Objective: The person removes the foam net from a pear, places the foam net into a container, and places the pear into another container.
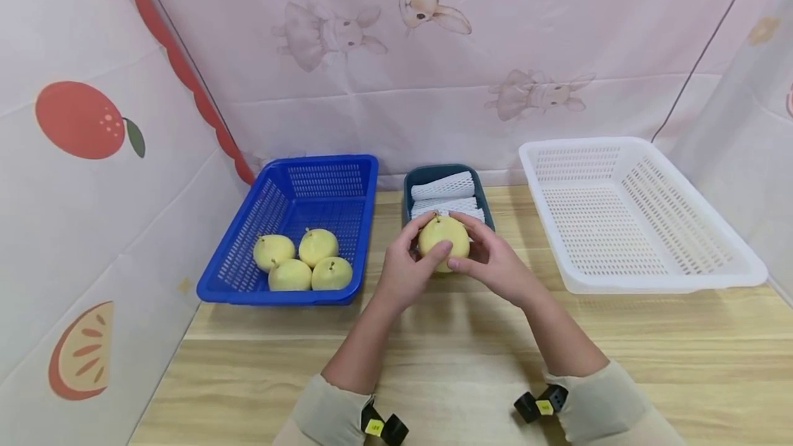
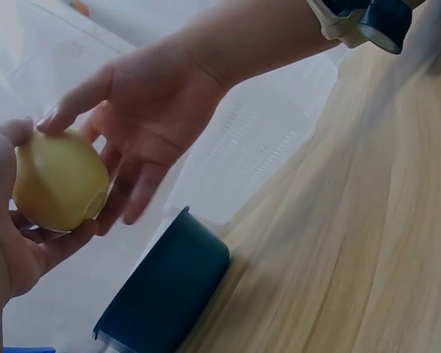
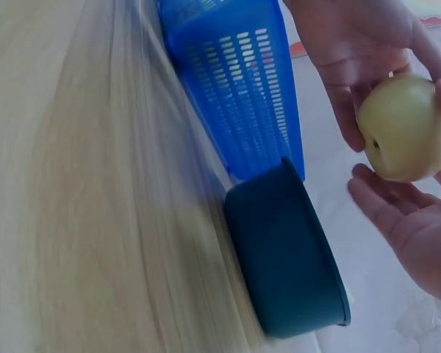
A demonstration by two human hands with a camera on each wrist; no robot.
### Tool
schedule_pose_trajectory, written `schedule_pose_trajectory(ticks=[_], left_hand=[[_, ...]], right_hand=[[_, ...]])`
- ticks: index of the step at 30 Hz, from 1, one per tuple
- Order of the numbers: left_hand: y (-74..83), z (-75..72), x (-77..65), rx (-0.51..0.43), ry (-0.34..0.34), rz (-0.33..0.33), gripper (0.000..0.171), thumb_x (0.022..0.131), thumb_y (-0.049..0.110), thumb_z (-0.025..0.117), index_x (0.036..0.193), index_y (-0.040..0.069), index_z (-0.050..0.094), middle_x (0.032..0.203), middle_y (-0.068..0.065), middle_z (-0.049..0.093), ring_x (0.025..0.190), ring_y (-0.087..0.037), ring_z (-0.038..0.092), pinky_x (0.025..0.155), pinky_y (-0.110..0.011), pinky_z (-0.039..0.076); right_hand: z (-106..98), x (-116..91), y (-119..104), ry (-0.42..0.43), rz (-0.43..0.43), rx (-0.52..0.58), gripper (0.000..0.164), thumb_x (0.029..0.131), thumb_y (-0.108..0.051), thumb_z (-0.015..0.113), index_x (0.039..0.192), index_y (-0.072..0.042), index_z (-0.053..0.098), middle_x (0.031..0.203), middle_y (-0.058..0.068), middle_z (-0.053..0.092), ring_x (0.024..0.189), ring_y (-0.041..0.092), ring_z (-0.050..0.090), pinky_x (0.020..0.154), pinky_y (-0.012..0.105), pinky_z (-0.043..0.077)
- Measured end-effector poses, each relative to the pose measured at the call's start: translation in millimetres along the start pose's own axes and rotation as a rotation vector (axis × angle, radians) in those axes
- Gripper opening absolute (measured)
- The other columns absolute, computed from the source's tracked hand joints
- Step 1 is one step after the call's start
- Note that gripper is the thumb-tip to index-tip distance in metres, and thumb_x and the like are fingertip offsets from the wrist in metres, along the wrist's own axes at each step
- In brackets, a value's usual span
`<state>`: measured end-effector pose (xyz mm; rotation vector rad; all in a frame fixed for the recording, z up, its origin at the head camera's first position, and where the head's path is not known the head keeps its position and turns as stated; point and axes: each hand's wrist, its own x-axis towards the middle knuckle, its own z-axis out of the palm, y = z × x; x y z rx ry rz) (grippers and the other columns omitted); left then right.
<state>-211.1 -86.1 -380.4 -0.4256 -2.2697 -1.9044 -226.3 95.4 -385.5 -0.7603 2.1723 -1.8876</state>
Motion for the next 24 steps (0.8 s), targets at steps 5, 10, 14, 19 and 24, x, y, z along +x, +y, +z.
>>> schedule_pose_trajectory(ticks=[5,10,14,19,24], left_hand=[[7.1,-5.7,0.2,0.002,0.015,-0.005,0.058,0.086,0.042,0.065,0.137,0.024,0.045,0.136,0.007,0.048,0.117,-0.015,0.052,0.093,-0.032,0.049],[25.4,-21.1,-1.4,0.121,0.049,-0.031,0.060,0.082,0.042,0.071,0.134,0.034,0.045,0.134,0.005,0.049,0.105,-0.017,0.055,0.080,-0.033,0.054],[35.6,-39.8,-0.6,0.226,0.048,-0.037,0.065,0.077,0.046,0.074,0.134,0.036,0.045,0.131,0.006,0.050,0.103,-0.016,0.054,0.075,-0.033,0.053],[44.5,-66.1,-0.7,0.328,0.035,0.011,0.063,0.074,0.047,0.076,0.130,0.032,0.050,0.125,0.006,0.054,0.099,-0.015,0.056,0.072,-0.032,0.054],[64.1,-114.5,5.1,0.447,0.083,0.017,0.064,0.072,0.047,0.078,0.129,0.030,0.052,0.125,0.001,0.055,0.096,-0.019,0.060,0.068,-0.033,0.056]], right_hand=[[11,7,-3,0.106,0.006,0.044,0.071,0.082,-0.020,0.074,0.142,-0.020,0.038,0.139,0.003,0.044,0.119,0.026,0.052,0.090,0.026,0.050],[30,19,-7,0.164,-0.044,0.117,0.068,0.080,-0.012,0.075,0.139,-0.017,0.042,0.133,0.006,0.048,0.111,0.024,0.056,0.089,0.030,0.051],[48,28,-15,0.185,-0.094,0.180,0.067,0.079,-0.001,0.073,0.137,-0.018,0.044,0.131,0.006,0.048,0.112,0.023,0.055,0.089,0.031,0.051],[66,33,-22,0.153,-0.109,0.242,0.075,0.079,0.000,0.072,0.141,-0.022,0.038,0.134,0.007,0.044,0.118,0.025,0.052,0.092,0.034,0.050],[85,30,-16,0.034,-0.080,0.036,0.073,0.084,-0.019,0.071,0.145,-0.027,0.032,0.141,0.002,0.044,0.128,0.021,0.045,0.103,0.041,0.040]])
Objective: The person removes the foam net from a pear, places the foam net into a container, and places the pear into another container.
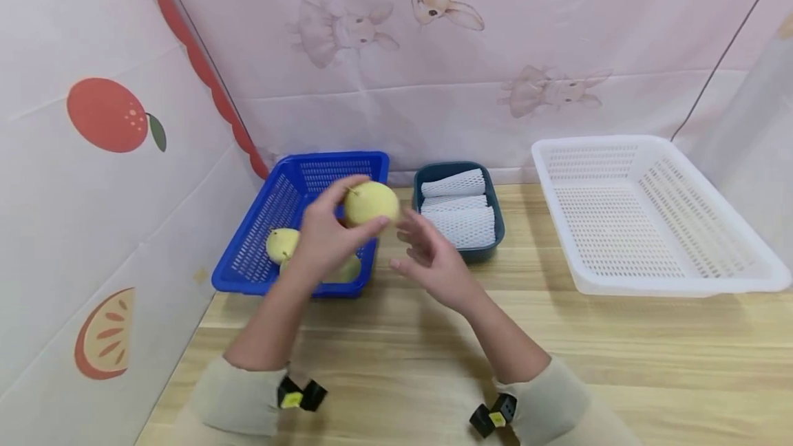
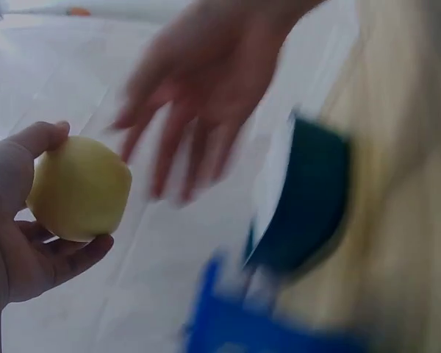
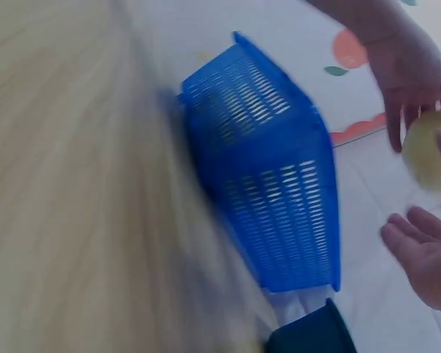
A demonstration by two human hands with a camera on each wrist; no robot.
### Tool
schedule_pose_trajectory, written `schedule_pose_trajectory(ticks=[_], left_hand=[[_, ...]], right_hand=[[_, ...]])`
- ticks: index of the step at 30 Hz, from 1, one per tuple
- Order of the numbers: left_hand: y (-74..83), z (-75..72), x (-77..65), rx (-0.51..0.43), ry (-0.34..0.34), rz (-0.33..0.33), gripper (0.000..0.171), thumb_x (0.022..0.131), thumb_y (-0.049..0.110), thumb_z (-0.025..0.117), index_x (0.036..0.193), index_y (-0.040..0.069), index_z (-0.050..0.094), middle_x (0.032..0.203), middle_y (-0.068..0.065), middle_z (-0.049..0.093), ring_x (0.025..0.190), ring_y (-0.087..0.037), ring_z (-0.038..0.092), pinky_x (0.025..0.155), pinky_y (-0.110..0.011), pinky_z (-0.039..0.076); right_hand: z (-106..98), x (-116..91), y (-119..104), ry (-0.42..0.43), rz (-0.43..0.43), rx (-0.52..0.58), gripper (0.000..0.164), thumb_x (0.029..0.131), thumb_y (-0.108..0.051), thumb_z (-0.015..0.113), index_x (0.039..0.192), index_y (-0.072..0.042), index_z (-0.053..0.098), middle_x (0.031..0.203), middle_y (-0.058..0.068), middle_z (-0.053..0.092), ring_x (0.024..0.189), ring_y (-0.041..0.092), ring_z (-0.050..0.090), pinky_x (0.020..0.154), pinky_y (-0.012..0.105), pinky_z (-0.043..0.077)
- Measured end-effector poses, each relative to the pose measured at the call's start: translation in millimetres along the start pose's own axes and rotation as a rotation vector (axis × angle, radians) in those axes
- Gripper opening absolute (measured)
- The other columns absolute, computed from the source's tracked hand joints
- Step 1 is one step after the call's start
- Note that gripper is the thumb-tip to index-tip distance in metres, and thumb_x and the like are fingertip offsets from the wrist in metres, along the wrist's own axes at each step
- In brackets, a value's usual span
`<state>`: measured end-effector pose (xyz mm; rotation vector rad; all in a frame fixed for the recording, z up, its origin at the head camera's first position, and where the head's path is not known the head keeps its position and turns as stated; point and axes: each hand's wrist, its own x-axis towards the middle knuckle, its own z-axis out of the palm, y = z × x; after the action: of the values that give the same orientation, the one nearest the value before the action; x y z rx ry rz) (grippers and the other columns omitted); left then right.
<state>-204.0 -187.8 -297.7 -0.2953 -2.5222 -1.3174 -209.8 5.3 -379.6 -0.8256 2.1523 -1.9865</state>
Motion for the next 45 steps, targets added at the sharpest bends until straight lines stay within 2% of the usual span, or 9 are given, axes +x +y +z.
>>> schedule_pose_trajectory(ticks=[5,9,12,16,22,27,35,40,45], left_hand=[[-26.5,-53.7,32.8,0.170,-0.031,-0.080,0.075,0.073,0.057,0.072,0.136,0.028,0.045,0.125,-0.005,0.053,0.100,-0.023,0.058,0.073,-0.039,0.056],[-63.5,-75.8,61.8,0.257,-0.114,-0.164,0.082,0.074,0.059,0.070,0.141,0.022,0.040,0.132,-0.014,0.049,0.109,-0.028,0.055,0.081,-0.045,0.053],[-89.9,-82.1,74.1,0.279,-0.182,-0.252,0.080,0.076,0.055,0.071,0.140,0.018,0.040,0.135,-0.019,0.045,0.113,-0.031,0.052,0.086,-0.047,0.050],[-119.1,-85.3,79.1,0.310,-0.228,-0.336,0.074,0.081,0.049,0.068,0.138,0.010,0.041,0.136,-0.023,0.043,0.114,-0.035,0.050,0.089,-0.048,0.048],[-148.2,-85.6,80.6,0.469,-0.278,-0.357,0.074,0.088,0.050,0.058,0.142,0.006,0.034,0.138,-0.024,0.043,0.119,-0.039,0.046,0.092,-0.054,0.043],[-157.4,-83.3,78.2,0.531,-0.349,-0.396,0.074,0.090,0.050,0.056,0.143,0.005,0.031,0.138,-0.025,0.041,0.122,-0.042,0.041,0.095,-0.056,0.039],[-165.9,-77.4,72.5,0.604,-0.446,-0.462,0.075,0.089,0.051,0.056,0.141,0.002,0.034,0.140,-0.026,0.039,0.128,-0.044,0.035,0.102,-0.059,0.032],[-161.2,-78.9,73.9,0.560,-0.445,-0.506,0.075,0.089,0.051,0.056,0.141,0.001,0.036,0.145,-0.026,0.033,0.132,-0.045,0.030,0.104,-0.060,0.030],[-153.9,-82.2,74.2,0.579,-0.428,-0.485,0.071,0.091,0.047,0.054,0.140,-0.001,0.036,0.143,-0.026,0.036,0.131,-0.045,0.032,0.103,-0.061,0.030]], right_hand=[[20,-8,8,-0.271,-0.046,-0.518,0.070,0.086,-0.042,0.065,0.146,-0.028,0.032,0.154,-0.007,0.026,0.141,0.016,0.024,0.111,0.046,0.027],[33,-11,10,-0.390,-0.098,-0.698,0.071,0.089,-0.047,0.059,0.148,-0.023,0.029,0.158,-0.009,0.009,0.145,0.020,0.013,0.113,0.051,0.018],[37,-11,11,-0.390,-0.094,-0.720,0.071,0.089,-0.046,0.059,0.148,-0.022,0.029,0.157,-0.011,0.005,0.145,0.018,0.013,0.114,0.051,0.015],[40,-12,10,-0.417,-0.089,-0.711,0.071,0.089,-0.042,0.061,0.149,-0.024,0.026,0.157,-0.010,0.005,0.145,0.018,0.013,0.114,0.051,0.017],[44,-11,8,-0.442,-0.103,-0.696,0.070,0.090,-0.036,0.062,0.149,-0.024,0.026,0.157,-0.012,0.003,0.144,0.018,0.014,0.113,0.048,0.022],[46,-10,7,-0.451,-0.102,-0.686,0.069,0.090,-0.035,0.062,0.149,-0.025,0.027,0.156,-0.016,0.002,0.144,0.013,0.009,0.114,0.043,0.021],[47,-12,10,-0.460,-0.097,-0.684,0.068,0.091,-0.040,0.059,0.149,-0.027,0.026,0.156,-0.017,0.002,0.145,0.018,0.008,0.113,0.045,0.022],[49,-13,10,-0.448,-0.089,-0.692,0.069,0.091,-0.038,0.060,0.149,-0.029,0.024,0.156,-0.017,0.001,0.145,0.019,0.006,0.113,0.046,0.023],[51,-12,11,-0.438,-0.075,-0.695,0.071,0.090,-0.036,0.062,0.149,-0.030,0.023,0.157,-0.015,0.003,0.145,0.020,0.006,0.112,0.047,0.024]])
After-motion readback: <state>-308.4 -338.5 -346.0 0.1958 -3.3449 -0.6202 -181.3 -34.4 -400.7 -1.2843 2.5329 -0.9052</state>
